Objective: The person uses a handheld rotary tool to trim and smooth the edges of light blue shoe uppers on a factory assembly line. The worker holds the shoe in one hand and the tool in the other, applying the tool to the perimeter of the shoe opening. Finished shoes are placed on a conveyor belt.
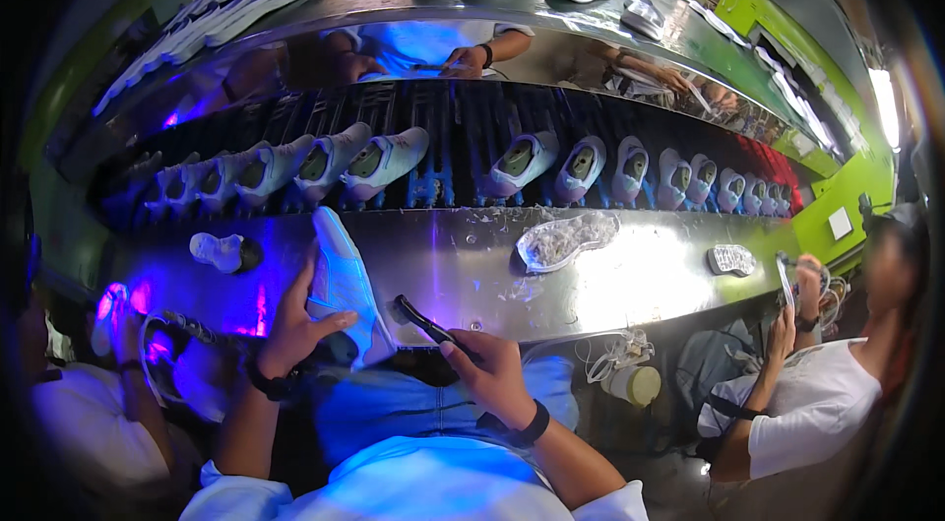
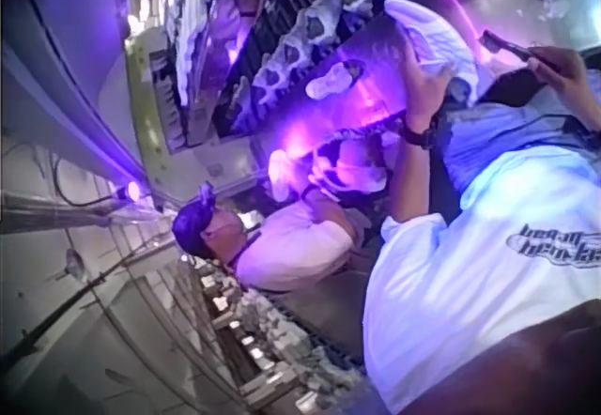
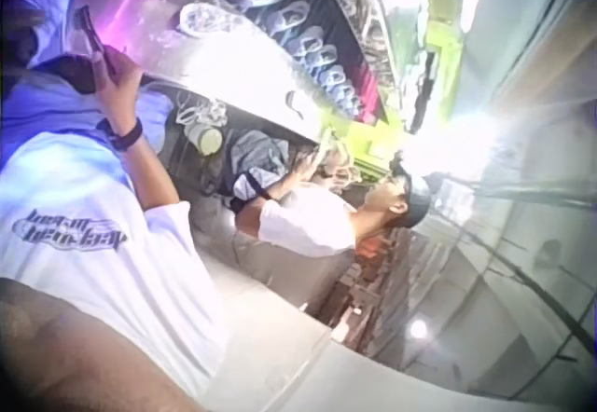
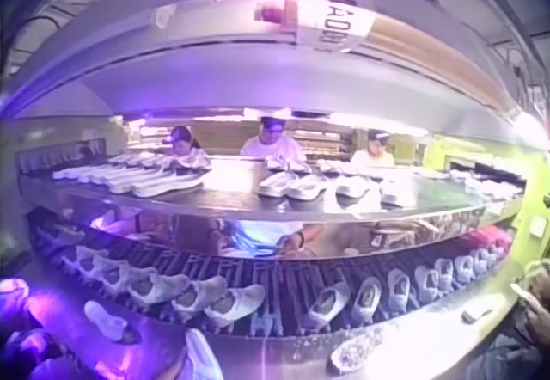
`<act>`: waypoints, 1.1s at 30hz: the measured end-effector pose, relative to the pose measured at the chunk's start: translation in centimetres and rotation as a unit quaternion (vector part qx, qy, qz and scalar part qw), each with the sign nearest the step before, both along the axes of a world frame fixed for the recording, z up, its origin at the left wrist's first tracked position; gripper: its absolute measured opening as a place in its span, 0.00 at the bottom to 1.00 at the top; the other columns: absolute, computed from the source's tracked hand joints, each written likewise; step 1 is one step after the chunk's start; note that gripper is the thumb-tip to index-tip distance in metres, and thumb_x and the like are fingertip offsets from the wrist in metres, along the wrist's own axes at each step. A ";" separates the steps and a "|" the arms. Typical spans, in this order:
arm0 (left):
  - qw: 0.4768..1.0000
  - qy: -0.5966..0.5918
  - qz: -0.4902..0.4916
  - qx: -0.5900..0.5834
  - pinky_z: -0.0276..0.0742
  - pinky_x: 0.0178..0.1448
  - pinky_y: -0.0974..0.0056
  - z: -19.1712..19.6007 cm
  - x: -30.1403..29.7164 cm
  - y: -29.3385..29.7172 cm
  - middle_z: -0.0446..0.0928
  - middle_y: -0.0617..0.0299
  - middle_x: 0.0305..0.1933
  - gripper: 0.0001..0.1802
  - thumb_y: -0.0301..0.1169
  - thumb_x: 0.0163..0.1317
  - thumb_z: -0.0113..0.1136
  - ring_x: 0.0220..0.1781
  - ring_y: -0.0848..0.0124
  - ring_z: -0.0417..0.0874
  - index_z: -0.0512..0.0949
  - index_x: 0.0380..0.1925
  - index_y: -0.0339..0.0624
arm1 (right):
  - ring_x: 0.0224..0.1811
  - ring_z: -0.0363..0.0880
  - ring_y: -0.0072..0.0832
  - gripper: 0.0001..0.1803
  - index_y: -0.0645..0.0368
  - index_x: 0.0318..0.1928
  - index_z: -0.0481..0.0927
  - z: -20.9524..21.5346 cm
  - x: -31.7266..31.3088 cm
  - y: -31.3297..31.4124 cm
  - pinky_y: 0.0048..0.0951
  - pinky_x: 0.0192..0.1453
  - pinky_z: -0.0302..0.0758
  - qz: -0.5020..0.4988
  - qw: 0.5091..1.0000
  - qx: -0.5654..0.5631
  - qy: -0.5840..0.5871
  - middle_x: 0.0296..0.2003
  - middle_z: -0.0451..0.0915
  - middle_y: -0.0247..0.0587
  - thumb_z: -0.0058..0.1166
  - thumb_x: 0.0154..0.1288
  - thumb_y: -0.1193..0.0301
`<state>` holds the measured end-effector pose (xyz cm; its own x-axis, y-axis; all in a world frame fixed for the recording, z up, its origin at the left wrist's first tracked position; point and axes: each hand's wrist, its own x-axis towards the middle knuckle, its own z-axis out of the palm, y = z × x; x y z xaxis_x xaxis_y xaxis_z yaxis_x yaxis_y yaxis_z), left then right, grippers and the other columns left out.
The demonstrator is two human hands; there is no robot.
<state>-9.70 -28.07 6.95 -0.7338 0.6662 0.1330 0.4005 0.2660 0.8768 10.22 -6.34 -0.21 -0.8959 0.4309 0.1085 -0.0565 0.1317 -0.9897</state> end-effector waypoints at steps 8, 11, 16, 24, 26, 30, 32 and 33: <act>0.972 -0.199 -0.045 0.114 0.64 0.79 0.59 0.2 6.0 -0.7 0.69 0.57 0.74 0.52 0.29 0.58 0.74 0.74 0.66 0.71 0.56 0.80 0.32 | 0.26 0.79 0.38 0.10 0.67 0.46 0.87 5.7 0.4 0.0 0.36 0.31 0.71 -0.020 0.993 0.098 0.055 0.27 0.80 0.50 0.64 0.70 0.72; 0.967 -0.234 -0.048 0.088 0.59 0.82 0.59 2.2 7.0 -0.3 0.65 0.53 0.78 0.59 0.33 0.56 0.73 0.78 0.66 0.67 0.49 0.83 0.31 | 0.25 0.78 0.37 0.10 0.66 0.46 0.87 5.8 1.8 0.2 0.35 0.31 0.71 -0.021 0.986 0.157 0.046 0.27 0.80 0.49 0.64 0.70 0.72; 0.983 -0.170 -0.071 0.017 0.62 0.80 0.59 2.7 7.3 -0.7 0.68 0.53 0.76 0.58 0.32 0.55 0.73 0.75 0.66 0.71 0.51 0.82 0.30 | 0.21 0.76 0.34 0.10 0.66 0.45 0.87 6.2 2.4 0.4 0.34 0.27 0.69 -0.050 0.985 0.151 0.070 0.26 0.79 0.48 0.65 0.69 0.72; 0.970 -0.227 -0.065 0.057 0.66 0.78 0.58 3.0 7.8 -0.8 0.72 0.53 0.73 0.55 0.32 0.56 0.74 0.73 0.65 0.73 0.55 0.81 0.31 | 0.21 0.75 0.29 0.11 0.68 0.46 0.87 7.1 2.9 1.1 0.31 0.27 0.69 -0.013 0.987 0.151 0.057 0.26 0.80 0.46 0.65 0.68 0.73; 0.964 -0.250 -0.059 0.071 0.67 0.77 0.58 4.5 8.0 0.1 0.74 0.54 0.71 0.53 0.32 0.56 0.71 0.71 0.65 0.76 0.57 0.80 0.31 | 0.21 0.76 0.30 0.11 0.68 0.46 0.88 6.9 3.3 1.2 0.31 0.28 0.69 0.002 0.989 0.138 0.061 0.25 0.80 0.46 0.66 0.68 0.73; 0.972 -0.227 -0.018 0.048 0.66 0.78 0.58 4.4 7.7 -0.3 0.74 0.54 0.72 0.52 0.32 0.56 0.70 0.72 0.65 0.75 0.58 0.80 0.32 | 0.23 0.78 0.31 0.12 0.68 0.47 0.88 7.1 4.2 1.6 0.31 0.29 0.70 0.051 0.990 0.120 0.048 0.25 0.81 0.46 0.66 0.67 0.72; 0.967 -0.248 0.003 0.060 0.65 0.78 0.58 4.9 7.8 0.0 0.73 0.54 0.72 0.52 0.32 0.55 0.69 0.72 0.65 0.75 0.58 0.80 0.32 | 0.23 0.78 0.32 0.12 0.68 0.46 0.88 6.5 4.5 1.6 0.31 0.29 0.70 0.056 0.991 0.103 0.065 0.25 0.81 0.46 0.66 0.68 0.72; 0.964 -0.257 0.003 0.068 0.70 0.73 0.60 5.1 7.6 0.0 0.75 0.56 0.69 0.48 0.30 0.57 0.70 0.68 0.66 0.77 0.61 0.78 0.33 | 0.23 0.78 0.32 0.12 0.68 0.46 0.88 6.2 4.7 1.6 0.31 0.29 0.70 0.057 0.991 0.095 0.073 0.25 0.81 0.46 0.66 0.68 0.72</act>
